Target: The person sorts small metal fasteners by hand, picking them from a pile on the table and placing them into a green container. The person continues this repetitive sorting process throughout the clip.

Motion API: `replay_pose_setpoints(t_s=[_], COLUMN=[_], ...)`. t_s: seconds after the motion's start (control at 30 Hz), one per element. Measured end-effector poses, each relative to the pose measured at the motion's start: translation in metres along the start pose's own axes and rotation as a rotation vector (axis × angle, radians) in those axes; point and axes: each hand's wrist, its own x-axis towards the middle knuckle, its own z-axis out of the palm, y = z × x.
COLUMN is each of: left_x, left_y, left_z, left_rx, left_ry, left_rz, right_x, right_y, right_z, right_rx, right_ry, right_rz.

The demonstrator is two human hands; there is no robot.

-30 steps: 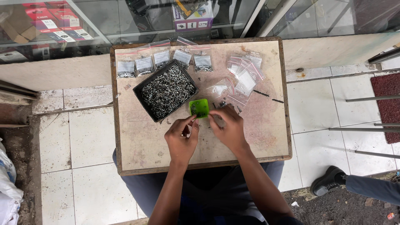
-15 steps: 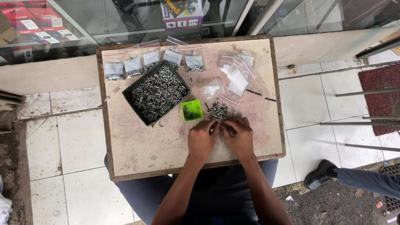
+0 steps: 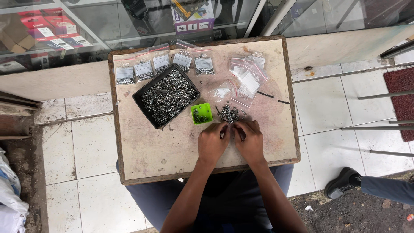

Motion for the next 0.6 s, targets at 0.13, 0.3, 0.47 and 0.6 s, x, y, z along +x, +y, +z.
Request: replay_pose_setpoints(t_s=[0.13,0.3,0.47,0.6], left_x=[-0.009,-0.01,-0.008,-0.01], left_y=[0.007,0.015,0.018,0.019], left_z=[-0.007,0.0,-0.001,-0.004], left_rx=[0.013,0.034,0.046,0.071], left_ry=[-0.027,-0.049,-0.068,-0.109], left_rz=[0.029,0.0,-0.002,-0.009], right_x=[0.0,0.004,0.01,0.012], right_y=[0.0,0.002,-0.002,-0.005], right_z=[-0.013,-0.016,-0.019,-0.025], right_rx=[0.109,0.114,0.107,0.102], right_ry=[-0.02,-0.055,-0.107,-0.187], right_rz=[0.059,0.107,0.08,0.064])
